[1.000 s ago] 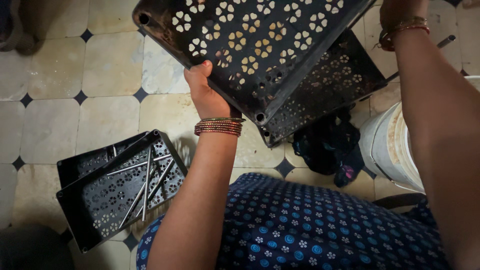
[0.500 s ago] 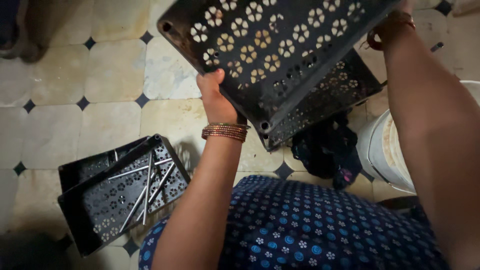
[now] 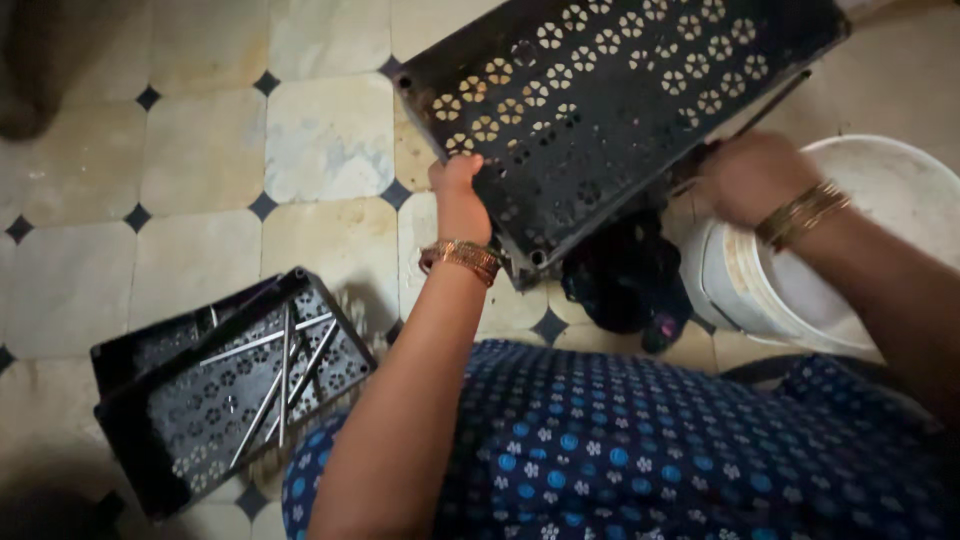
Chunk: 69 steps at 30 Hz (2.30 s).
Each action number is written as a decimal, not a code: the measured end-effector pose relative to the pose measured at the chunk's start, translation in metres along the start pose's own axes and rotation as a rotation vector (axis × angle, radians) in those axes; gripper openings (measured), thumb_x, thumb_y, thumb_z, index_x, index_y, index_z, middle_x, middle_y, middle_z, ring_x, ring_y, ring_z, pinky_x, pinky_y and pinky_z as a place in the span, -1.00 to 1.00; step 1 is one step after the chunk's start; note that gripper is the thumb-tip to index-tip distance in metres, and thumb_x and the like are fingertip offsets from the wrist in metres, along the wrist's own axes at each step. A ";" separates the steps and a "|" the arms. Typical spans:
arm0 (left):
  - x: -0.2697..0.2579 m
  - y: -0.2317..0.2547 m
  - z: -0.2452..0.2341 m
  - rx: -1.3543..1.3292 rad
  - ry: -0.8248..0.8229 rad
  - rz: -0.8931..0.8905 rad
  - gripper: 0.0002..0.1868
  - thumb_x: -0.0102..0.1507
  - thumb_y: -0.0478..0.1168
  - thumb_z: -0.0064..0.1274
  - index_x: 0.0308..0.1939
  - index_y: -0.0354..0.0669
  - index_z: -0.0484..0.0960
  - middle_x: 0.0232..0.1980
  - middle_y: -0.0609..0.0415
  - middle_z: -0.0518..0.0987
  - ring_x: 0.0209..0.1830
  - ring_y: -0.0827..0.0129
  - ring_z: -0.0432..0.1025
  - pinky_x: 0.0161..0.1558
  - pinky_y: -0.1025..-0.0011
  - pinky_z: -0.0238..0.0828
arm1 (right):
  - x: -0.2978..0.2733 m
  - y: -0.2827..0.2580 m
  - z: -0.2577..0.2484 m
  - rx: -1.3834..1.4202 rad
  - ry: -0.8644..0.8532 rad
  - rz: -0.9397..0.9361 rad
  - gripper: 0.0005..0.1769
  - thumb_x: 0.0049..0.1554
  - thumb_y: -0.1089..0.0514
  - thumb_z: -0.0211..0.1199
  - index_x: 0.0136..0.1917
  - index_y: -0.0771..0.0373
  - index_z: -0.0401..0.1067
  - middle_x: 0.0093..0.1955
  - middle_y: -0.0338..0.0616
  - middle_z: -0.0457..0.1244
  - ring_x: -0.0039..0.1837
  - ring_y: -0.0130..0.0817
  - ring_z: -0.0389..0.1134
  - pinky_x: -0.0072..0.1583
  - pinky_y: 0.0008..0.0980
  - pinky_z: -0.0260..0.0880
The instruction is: The person assembles a black plastic stool by inserting metal rods into the perforated seat panels and securing them. The person then wipes the seat surface with a dark cloth.
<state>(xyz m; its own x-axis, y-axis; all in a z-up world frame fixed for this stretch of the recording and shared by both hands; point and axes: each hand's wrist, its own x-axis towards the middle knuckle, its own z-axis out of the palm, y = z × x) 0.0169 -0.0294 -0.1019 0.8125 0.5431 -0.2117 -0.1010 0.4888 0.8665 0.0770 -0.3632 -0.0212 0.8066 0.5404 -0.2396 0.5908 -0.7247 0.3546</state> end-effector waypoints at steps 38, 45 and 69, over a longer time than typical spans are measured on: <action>-0.025 0.013 0.001 0.241 -0.202 0.042 -0.24 0.07 -0.36 0.18 0.29 -0.46 0.18 0.00 -0.09 0.59 -0.06 0.21 0.50 0.05 0.34 0.47 | -0.019 0.003 0.095 1.882 0.674 0.008 -0.87 0.07 0.27 0.03 -0.11 0.25 0.36 -0.09 -0.21 0.28 0.01 -0.39 0.28 0.16 -0.47 0.29; -0.030 0.011 0.009 0.133 -0.217 0.135 0.00 -0.02 -0.45 0.11 0.46 -0.30 -0.05 0.10 -0.08 0.49 -0.05 0.28 0.47 -0.08 0.36 0.47 | -0.007 0.040 -0.014 1.776 0.973 0.041 -0.59 0.11 0.13 0.13 0.21 0.26 0.21 0.24 -0.02 0.09 0.29 -0.18 0.10 0.31 -0.33 0.14; -0.040 0.034 0.005 0.217 -0.478 0.299 -0.01 -0.03 -0.37 0.07 0.46 -0.24 -0.02 0.21 0.02 0.37 0.17 0.30 0.36 0.21 0.42 0.38 | 0.115 -0.116 -0.054 1.113 0.769 -0.146 -0.33 0.07 0.34 0.10 0.48 0.34 0.24 0.54 0.22 0.14 0.56 0.10 0.12 0.54 -0.14 0.08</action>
<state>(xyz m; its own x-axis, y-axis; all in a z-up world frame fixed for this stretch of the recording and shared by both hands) -0.0164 -0.0374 -0.0616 0.9401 0.2435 0.2385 -0.2863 0.1841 0.9403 0.1002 -0.1938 -0.0412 0.7382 0.4759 0.4780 0.6660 -0.4015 -0.6287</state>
